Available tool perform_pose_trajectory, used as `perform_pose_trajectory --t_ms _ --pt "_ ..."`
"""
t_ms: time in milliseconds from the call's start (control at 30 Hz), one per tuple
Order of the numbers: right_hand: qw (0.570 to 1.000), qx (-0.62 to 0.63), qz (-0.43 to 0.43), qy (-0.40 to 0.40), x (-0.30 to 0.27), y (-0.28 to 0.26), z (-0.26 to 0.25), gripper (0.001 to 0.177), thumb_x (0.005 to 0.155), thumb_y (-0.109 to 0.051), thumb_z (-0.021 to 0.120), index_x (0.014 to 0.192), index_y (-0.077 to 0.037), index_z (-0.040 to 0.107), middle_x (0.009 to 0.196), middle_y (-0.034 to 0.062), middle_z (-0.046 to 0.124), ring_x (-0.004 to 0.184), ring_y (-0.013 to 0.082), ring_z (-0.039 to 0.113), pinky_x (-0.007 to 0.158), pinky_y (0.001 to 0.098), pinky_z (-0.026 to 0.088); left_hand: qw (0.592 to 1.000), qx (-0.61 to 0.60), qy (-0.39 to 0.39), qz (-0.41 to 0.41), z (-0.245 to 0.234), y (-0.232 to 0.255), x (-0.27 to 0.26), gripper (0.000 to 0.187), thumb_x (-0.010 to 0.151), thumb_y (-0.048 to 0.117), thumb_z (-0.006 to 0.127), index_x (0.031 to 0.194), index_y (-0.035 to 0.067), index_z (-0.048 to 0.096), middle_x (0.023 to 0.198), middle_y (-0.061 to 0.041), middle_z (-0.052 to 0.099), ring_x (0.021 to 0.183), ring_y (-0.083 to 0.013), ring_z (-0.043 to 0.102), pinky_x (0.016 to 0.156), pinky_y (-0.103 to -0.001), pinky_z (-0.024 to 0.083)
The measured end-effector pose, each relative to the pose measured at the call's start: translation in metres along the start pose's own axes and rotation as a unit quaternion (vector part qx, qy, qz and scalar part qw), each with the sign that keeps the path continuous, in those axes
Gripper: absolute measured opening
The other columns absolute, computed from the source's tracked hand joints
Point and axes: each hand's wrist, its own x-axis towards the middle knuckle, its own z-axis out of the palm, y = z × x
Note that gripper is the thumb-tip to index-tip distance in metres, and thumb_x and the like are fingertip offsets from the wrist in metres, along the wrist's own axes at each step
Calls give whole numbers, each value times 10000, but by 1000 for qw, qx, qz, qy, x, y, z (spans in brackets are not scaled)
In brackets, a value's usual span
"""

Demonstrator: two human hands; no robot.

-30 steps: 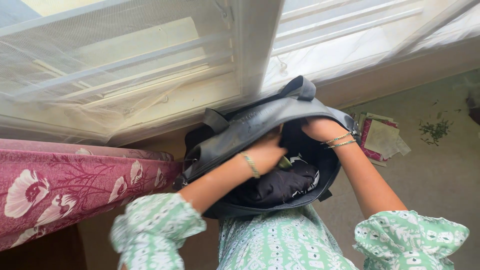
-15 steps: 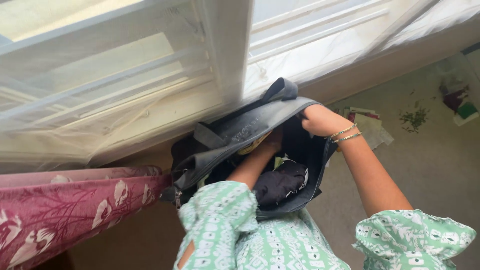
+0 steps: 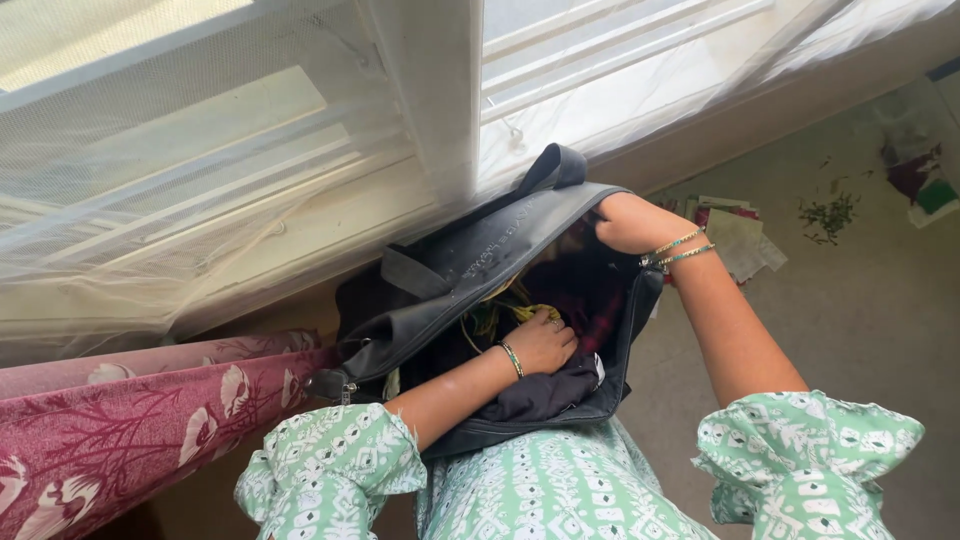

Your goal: The person picks up a black bag from the floor, opens it, and rearranges several items of clothing and other objects inside it before closing the zipper.

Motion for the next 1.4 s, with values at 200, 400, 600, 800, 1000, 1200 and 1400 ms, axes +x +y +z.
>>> perform_pose_trajectory --t_ms 200,400,600,800,1000,1200,1400 --pt "999 17 37 12 0 7 7 473 798 28 481 1246 2 630 1240 225 678 1175 356 629 1005 385 483 998 63 19 9 -29 13 -3 314 922 233 535 1120 47 692 988 -55 634 945 -242 622 883 -488 468" --pt "974 -223 -30 -15 34 54 69 388 869 -239 654 1212 -58 673 1263 218 661 1172 372 622 1022 433 474 998 53 24 5 -40 9 3 332 934 247 541 1183 68 669 997 -48 612 972 -239 617 893 -488 475" --pt "949 -314 19 5 78 65 123 399 869 -222 641 1231 -56 661 1265 200 653 1179 360 614 1035 436 456 999 32 6 -1 -38 8 3 261 939 254 547 1145 162 678 990 -5 603 997 -215 610 911 -487 465" --pt "946 -318 39 55 93 80 132 411 868 -206 628 1249 -54 648 1267 182 645 1187 347 605 1049 438 438 999 12 21 -37 -71 -8 10 188 917 212 554 1063 203 672 954 -6 601 1008 -230 623 992 -505 475" --pt "956 -281 -18 79 36 76 158 423 868 -190 615 1268 -51 636 1269 164 637 1195 334 596 1063 441 419 971 -30 108 -211 -140 -115 28 347 954 211 577 1277 113 656 1275 -73 653 1211 -251 594 1056 -360 434" --pt "957 -257 -101 -84 -46 47 190 404 848 -195 613 1235 -82 642 1207 111 655 1153 304 606 1051 449 415 959 264 80 -65 -201 -128 3 283 948 207 565 1216 175 652 1259 1 600 1219 -163 548 1067 -344 410" --pt "952 -245 -175 -53 -52 46 190 358 811 -168 608 1142 -45 670 1140 129 678 1066 316 632 953 457 447 912 317 211 -152 -238 -115 7 278 927 376 623 1135 192 634 1097 -16 560 1064 -202 558 961 -435 432"
